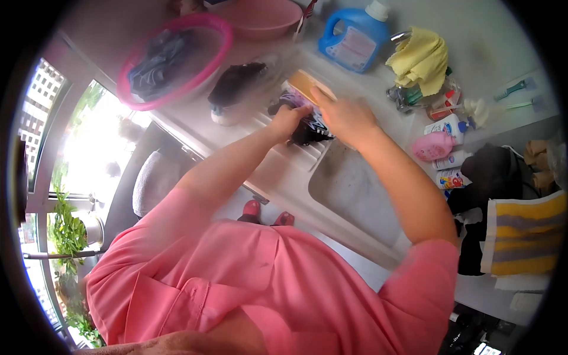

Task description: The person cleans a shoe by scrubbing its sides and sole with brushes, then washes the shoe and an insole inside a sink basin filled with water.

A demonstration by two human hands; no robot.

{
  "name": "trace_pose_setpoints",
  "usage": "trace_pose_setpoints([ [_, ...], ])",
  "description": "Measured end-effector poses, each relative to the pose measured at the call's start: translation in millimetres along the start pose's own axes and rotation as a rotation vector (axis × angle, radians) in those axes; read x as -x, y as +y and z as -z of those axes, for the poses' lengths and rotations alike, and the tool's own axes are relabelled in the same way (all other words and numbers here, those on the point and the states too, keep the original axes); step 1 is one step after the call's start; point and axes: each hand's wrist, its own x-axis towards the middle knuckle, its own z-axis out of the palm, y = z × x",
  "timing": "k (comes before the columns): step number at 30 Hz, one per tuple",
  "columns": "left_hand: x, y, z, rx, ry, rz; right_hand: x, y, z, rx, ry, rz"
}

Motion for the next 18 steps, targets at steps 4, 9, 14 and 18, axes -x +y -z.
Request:
trace_pose_setpoints([
  [4,10,35,-16,-0.461,-0.039,-0.176,-44,-11,-9,-0.138,0.239,-0.114],
  [9,-9,76,-43,-0.969,-0.183,-0.553,33,-29,8,-0.368,0.624,-0.373],
  [14,-26,94,-94,-1.481,-0.459,-0.831,48,7,44,-0.379,0.727,-0.6],
  [18,-27,116,-117,-1.831,-0.636,-0.922,79,9,22,-0.389,0.808,-0.699],
])
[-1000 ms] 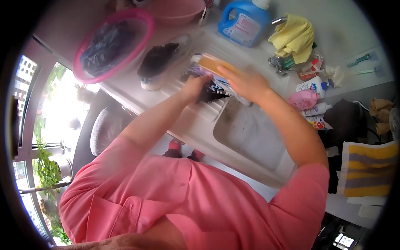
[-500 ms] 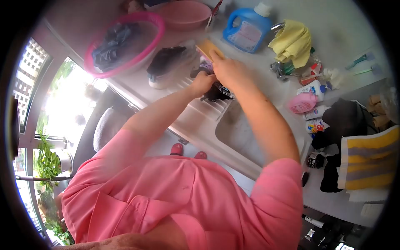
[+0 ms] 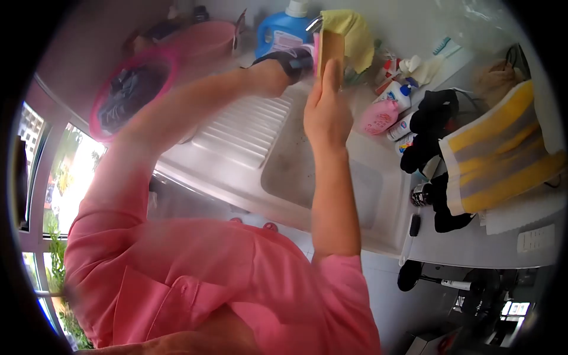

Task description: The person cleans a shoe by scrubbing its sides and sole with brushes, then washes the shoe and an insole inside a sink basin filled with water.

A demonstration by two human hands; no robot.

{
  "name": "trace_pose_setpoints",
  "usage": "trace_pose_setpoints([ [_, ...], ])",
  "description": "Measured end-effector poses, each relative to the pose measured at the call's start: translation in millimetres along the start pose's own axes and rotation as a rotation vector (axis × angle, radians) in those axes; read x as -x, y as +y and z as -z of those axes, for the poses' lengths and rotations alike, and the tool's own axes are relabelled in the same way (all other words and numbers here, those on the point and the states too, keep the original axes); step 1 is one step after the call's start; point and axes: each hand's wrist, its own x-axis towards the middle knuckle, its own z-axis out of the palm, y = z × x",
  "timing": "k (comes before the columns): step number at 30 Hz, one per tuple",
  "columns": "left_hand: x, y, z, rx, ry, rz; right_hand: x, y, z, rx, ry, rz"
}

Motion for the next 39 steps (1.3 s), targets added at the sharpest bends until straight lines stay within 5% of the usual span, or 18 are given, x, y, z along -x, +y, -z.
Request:
trace_pose_setpoints([
  [4,0,-10,-40,-0.391,-0.203,-0.23,65,15,-26,-0.065,-0.13,-0.217],
  [7,4,-38,-133,-0.029,-0.297,-0.094,94,25,-45,-0.155,-0.308,-0.304],
  [11,51,-49,-182,-0.074,-0.362,-0.233,115,35,-59,-0.209,-0.373,-0.265],
  [14,73,-27,-178,0.276,-0.323,0.091,112,31,-50,-0.239,-0.399,-0.217],
  [18,95,7,-126,1.824,-0.062,0.237,113,38,-48,-0.103,-0.423,-0.06],
  [20,88,50,-87,2.018,0.295,0.726,121,49,-39,-0.072,-0.379,0.042],
  [22,74,57,-120,2.031,0.644,1.061,120,58,-25,-0.015,-0.468,0.113],
  [24,76,64,-140,1.853,0.741,1.129,95,48,-23,0.023,-0.518,0.15],
  [28,77,58,-145,1.524,0.555,1.188,3,14,-69,0.105,-0.684,0.291],
  [33,86,56,-135,1.355,0.549,1.092,-58,-15,-149,0.226,-0.569,0.521],
  [39,96,46,-126,1.372,0.489,1.057,-32,-17,-60,0.338,-0.784,0.441],
])
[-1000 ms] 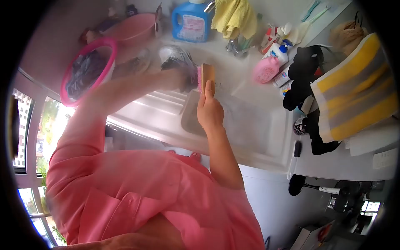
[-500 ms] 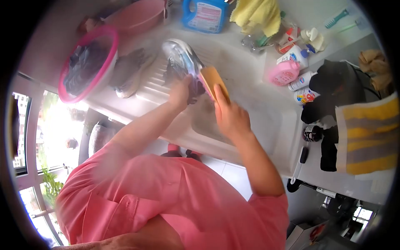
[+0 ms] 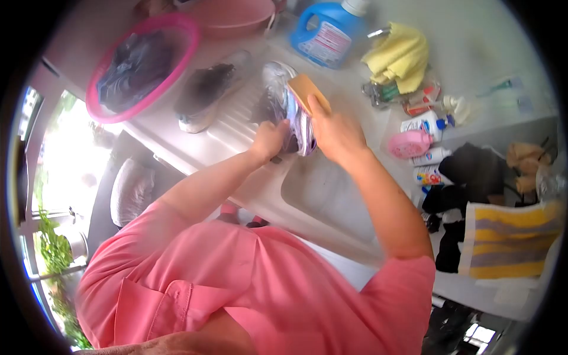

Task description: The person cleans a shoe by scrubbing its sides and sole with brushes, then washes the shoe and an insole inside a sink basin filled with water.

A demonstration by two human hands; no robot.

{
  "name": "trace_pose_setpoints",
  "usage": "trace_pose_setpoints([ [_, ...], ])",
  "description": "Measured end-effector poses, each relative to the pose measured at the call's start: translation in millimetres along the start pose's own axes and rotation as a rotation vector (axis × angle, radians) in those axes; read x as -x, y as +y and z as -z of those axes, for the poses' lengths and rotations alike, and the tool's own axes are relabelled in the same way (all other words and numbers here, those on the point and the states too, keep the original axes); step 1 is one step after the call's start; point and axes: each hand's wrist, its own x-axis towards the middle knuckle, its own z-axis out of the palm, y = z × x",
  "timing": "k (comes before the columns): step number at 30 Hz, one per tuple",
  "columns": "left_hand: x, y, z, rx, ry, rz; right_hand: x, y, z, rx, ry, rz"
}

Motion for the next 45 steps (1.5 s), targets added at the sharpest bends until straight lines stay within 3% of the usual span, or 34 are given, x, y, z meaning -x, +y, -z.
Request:
trace_pose_setpoints([
  [3,0,-10,-6,-0.104,0.041,-0.033,-28,-3,-5,0.022,-0.029,0.049],
  [6,0,-1,3,-0.106,0.025,0.003,-125,-16,-17,0.073,-0.018,0.136],
  [8,2,1,2,-0.056,-0.028,0.046,-169,-33,-6,0.119,-0.301,0.093],
  [11,-1,-11,7,0.001,0.012,0.007,-168,-43,26,-0.107,-0.441,-0.015],
  [14,-4,-15,8,-0.04,0.016,-0.024,-135,-1,44,-0.115,-0.403,0.182],
  [18,0,-10,9,-0.097,0.042,-0.049,-138,11,46,-0.102,-0.452,0.168],
  [21,-1,-16,7,-0.088,0.032,-0.049,-177,-15,12,-0.119,-0.397,-0.089],
  [23,-7,-9,13,-0.077,0.016,-0.039,-148,-46,50,0.02,-0.451,-0.032],
  [24,-1,-3,17,-0.057,-0.026,0.013,-129,-47,61,0.044,-0.444,0.112],
  [25,4,2,20,-0.037,-0.073,0.061,-116,-42,67,0.068,-0.433,0.249],
  [27,0,0,17,-0.019,-0.085,0.073,-104,-11,60,0.135,-0.391,0.281],
  [29,-6,-16,8,-0.092,0.073,-0.088,-115,-9,45,0.187,-0.344,0.328],
  [31,-5,-15,9,-0.115,0.045,-0.1,-144,-20,28,-0.139,-0.408,-0.044],
  [32,-2,-13,10,-0.094,0.04,-0.075,-160,-11,11,-0.162,-0.42,-0.108],
  [36,0,-10,15,-0.078,0.031,-0.073,-121,-4,41,-0.213,-0.357,-0.022],
  [38,-2,-10,12,-0.087,0.05,-0.119,-90,-3,72,0.153,-0.457,0.148],
  [41,-3,-12,11,-0.069,0.013,-0.076,-107,10,46,0.274,-0.387,0.31],
  [42,-4,-11,11,-0.087,0.018,-0.072,-123,9,30,-0.028,-0.346,0.143],
  [45,2,-3,14,-0.074,0.015,-0.062,-156,-9,2,-0.221,-0.323,-0.037],
])
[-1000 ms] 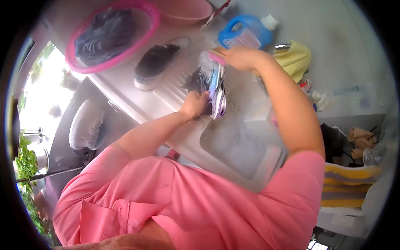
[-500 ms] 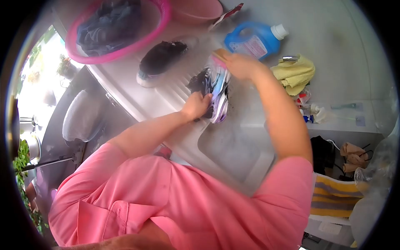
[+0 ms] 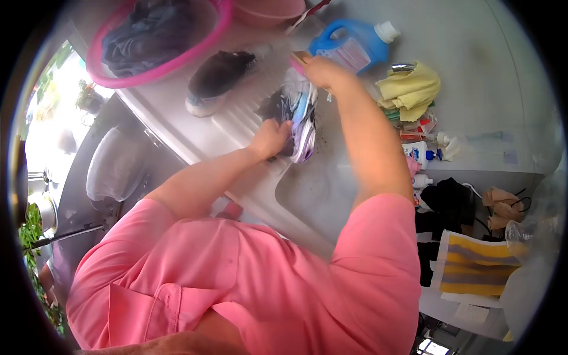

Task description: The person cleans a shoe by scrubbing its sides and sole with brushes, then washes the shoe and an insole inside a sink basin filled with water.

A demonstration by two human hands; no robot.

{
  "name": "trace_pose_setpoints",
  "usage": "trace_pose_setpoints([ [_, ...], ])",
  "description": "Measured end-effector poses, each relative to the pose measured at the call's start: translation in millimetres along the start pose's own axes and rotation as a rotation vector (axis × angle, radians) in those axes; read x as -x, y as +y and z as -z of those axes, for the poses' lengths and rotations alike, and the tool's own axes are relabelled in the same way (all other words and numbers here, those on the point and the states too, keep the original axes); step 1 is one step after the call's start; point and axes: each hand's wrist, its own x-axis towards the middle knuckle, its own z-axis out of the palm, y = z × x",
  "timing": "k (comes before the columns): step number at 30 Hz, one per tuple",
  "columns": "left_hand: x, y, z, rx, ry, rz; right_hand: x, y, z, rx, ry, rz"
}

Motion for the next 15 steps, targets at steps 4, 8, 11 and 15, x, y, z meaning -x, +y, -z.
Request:
trace_pose_setpoints([
  [4,2,11,10,0.002,-0.063,0.084,61,26,-15,0.108,0.241,0.145],
  [8,-7,-7,3,0.048,-0.074,0.09,164,0,-41,0.218,0.131,-0.021],
  [11,-3,-1,5,0.028,-0.02,0.035,171,1,-69,0.287,0.116,-0.016],
  [15,-4,-9,0,0.03,-0.038,0.046,92,10,-67,0.323,0.489,0.043],
])
